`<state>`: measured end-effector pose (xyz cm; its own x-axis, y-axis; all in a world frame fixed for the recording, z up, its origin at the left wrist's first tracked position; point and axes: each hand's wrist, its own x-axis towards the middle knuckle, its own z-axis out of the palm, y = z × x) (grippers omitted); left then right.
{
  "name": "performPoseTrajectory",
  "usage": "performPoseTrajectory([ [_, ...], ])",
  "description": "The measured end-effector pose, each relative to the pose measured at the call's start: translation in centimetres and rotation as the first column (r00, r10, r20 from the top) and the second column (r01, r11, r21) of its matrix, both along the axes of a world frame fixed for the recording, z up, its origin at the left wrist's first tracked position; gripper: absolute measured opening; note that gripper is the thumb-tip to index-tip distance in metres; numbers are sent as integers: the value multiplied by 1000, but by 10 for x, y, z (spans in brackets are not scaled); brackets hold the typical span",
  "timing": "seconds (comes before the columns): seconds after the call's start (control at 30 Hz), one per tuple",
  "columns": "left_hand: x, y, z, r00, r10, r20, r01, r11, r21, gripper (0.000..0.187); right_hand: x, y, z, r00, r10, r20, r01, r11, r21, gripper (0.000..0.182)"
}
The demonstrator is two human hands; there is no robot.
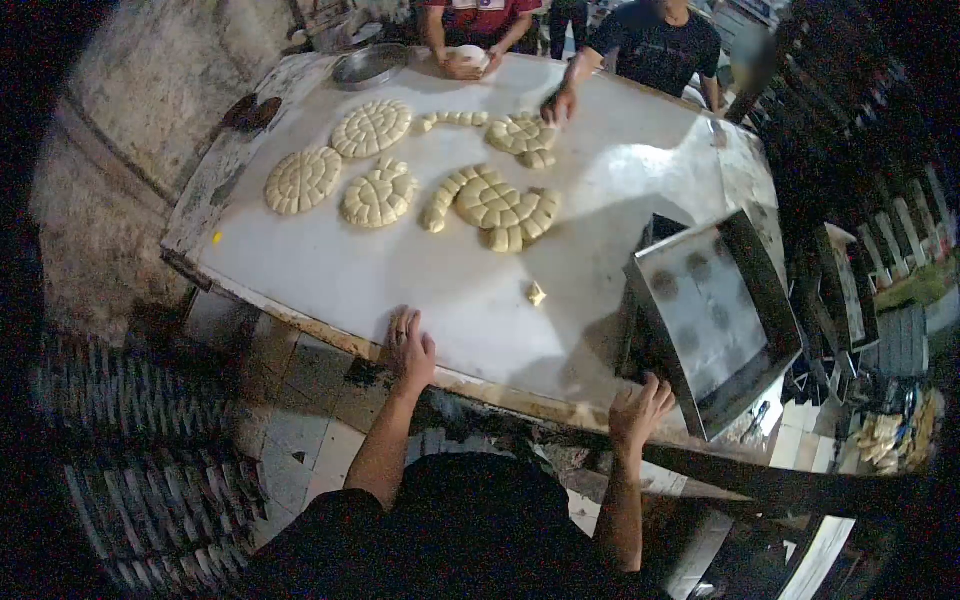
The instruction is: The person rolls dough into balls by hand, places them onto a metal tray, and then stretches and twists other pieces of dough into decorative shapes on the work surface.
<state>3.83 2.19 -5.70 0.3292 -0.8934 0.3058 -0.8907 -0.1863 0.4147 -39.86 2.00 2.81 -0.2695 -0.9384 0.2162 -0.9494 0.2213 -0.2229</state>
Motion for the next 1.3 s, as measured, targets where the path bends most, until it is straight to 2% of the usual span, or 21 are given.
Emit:
performPoseTrajectory([
  [0.07, 14, -15, 10, 1000, 8, -16, -8, 1000, -1, 46, 42, 3, 20, 976, 215, 18, -207, 956, -208, 42],
  [0.13, 43, -41, 2, 983, -92, -156, 90, 996, -20, 44, 83, -10, -15, 917, 372, 142, -357, 926, -124, 42],
  [0.2, 76, -67, 0, 986, -121, -117, 107, 987, -116, 39, 160, -24, -9, 832, 449, 326, -471, 882, -16, 33],
  [0.23, 95, -75, 4, 979, -145, -142, 129, 985, -116, 34, 199, -37, -16, 749, 543, 378, -548, 830, -106, 31],
  [0.4, 223, -75, -24, 976, -88, -201, 59, 987, -147, 30, 381, -163, 1, 450, 811, 373, -827, 536, -167, 35],
  [0.5, 269, -50, 32, 991, -36, -132, 30, 999, -42, 33, 478, -271, -1, 486, 831, 272, -819, 541, -191, 38],
  [0.53, 274, -52, 41, 989, -40, -143, 34, 999, -42, 33, 506, -314, -11, 571, 791, 220, -795, 600, -93, 43],
  [0.57, 270, -55, 47, 996, -36, -79, 36, 999, -1, 33, 531, -351, -15, 572, 797, 191, -794, 597, -116, 48],
  [0.6, 266, -58, 55, 999, -34, -17, 35, 998, 43, 34, 555, -388, -19, 470, 870, 149, -851, 491, -184, 51],
  [0.67, 269, -59, 62, 998, -34, -58, 39, 995, 90, 34, 596, -438, -30, 508, 834, 215, -844, 531, -67, 42],
  [0.73, 271, -60, 58, 989, -43, -139, 53, 996, 66, 36, 626, -456, -28, 547, 827, 132, -833, 521, 188, 35],
  [0.87, 271, -59, 48, 985, -25, -172, 31, 999, 29, 39, 637, -478, -50, 465, 830, 307, -885, 439, 153, 31],
  [0.93, 272, -59, 48, 986, -26, -166, 37, 997, 63, 40, 607, -503, -61, 632, 734, 250, -767, 545, 337, 35],
  [1.0, 272, -58, 48, 979, -49, -196, 60, 997, 53, 41, 553, -510, -49, 727, 639, 252, -678, 727, 112, 38],
  [1.03, 271, -58, 47, 979, -58, -194, 69, 996, 51, 41, 507, -539, -68, 698, 716, 31, -716, 698, -9, 42],
  [1.1, 269, -59, 46, 989, -26, -146, 34, 998, 50, 42, 421, -532, -64, 837, 436, 331, -428, 898, -101, 44],
  [1.13, 268, -58, 47, 989, -38, -145, 45, 998, 45, 42, 378, -527, -61, 824, 294, 484, -256, 956, -145, 46],
  [1.17, 267, -58, 50, 995, -26, -101, 31, 998, 55, 40, 331, -520, -49, 547, 165, 821, -13, 982, -189, 41],
  [1.2, 266, -58, 53, 998, -14, -57, 17, 998, 64, 39, 294, -503, -37, 129, 95, 987, 222, 967, -122, 36],
  [1.27, 264, -57, 50, 998, -26, -54, 25, 999, -20, 39, 273, -415, 21, -120, 115, 986, 398, 915, -58, 33],
  [1.3, 263, -57, 44, 999, -9, -48, 7, 999, -53, 38, 267, -371, 52, -128, 119, 985, 402, 914, -58, 30],
])
